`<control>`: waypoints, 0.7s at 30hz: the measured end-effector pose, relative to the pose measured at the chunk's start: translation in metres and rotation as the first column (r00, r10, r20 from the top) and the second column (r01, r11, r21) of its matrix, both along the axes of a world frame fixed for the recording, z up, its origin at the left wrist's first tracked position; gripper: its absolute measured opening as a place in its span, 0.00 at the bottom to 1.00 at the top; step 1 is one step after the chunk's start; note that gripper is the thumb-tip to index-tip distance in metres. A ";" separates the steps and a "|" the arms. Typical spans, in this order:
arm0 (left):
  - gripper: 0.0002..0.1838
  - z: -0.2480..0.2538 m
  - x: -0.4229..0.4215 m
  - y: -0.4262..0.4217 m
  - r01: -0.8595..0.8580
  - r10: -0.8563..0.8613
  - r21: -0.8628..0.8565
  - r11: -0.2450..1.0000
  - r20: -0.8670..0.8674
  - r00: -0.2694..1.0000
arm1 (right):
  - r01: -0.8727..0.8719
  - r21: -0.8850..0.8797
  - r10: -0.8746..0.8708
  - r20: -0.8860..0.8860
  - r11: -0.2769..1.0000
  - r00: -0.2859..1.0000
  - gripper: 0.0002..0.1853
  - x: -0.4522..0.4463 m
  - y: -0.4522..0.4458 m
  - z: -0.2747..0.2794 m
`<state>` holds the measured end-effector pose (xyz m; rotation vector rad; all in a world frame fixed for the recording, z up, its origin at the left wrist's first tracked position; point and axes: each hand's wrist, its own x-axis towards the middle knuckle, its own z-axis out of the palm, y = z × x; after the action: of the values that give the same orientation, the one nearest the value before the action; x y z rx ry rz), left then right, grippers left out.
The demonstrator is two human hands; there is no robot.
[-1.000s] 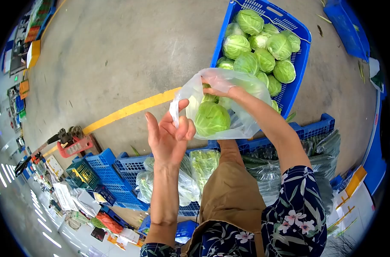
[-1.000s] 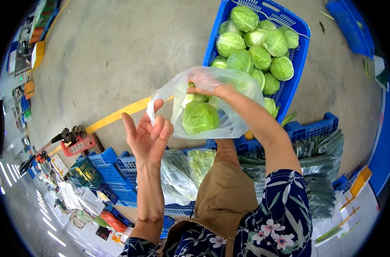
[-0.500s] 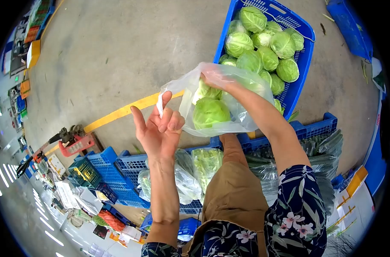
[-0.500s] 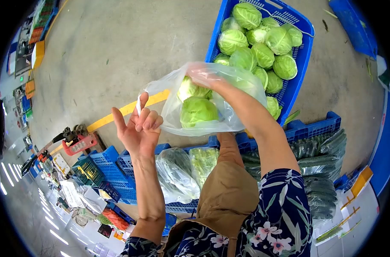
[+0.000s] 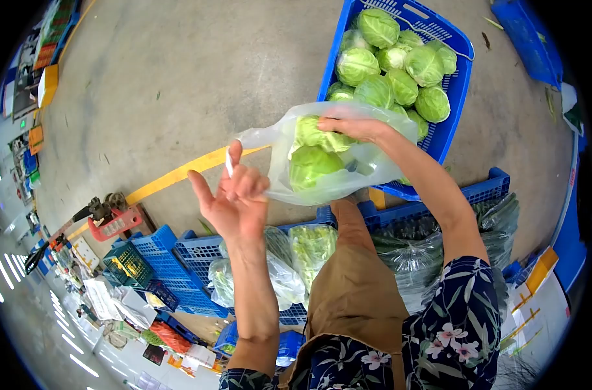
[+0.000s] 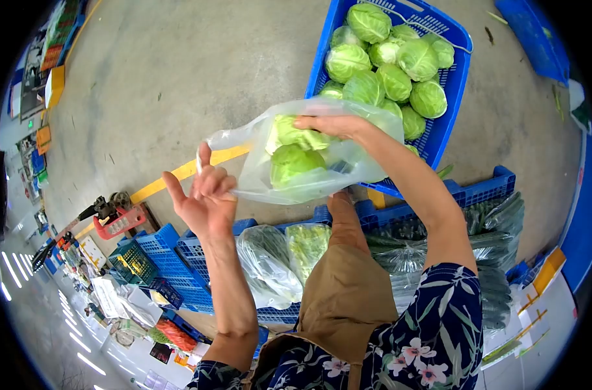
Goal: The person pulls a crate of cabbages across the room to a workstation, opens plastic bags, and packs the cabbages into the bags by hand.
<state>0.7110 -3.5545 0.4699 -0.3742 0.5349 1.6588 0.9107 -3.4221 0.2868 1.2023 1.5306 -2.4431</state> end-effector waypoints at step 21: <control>0.35 -0.003 0.016 -0.027 0.155 -0.159 -0.044 0.987 -0.104 0.982 | -0.279 0.722 0.261 0.140 0.633 0.955 0.28 -0.008 -0.029 -0.007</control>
<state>0.7266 -3.5818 0.4669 -0.2627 0.6586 1.5239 0.9031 -3.4514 0.2802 0.9153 2.5981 -1.6086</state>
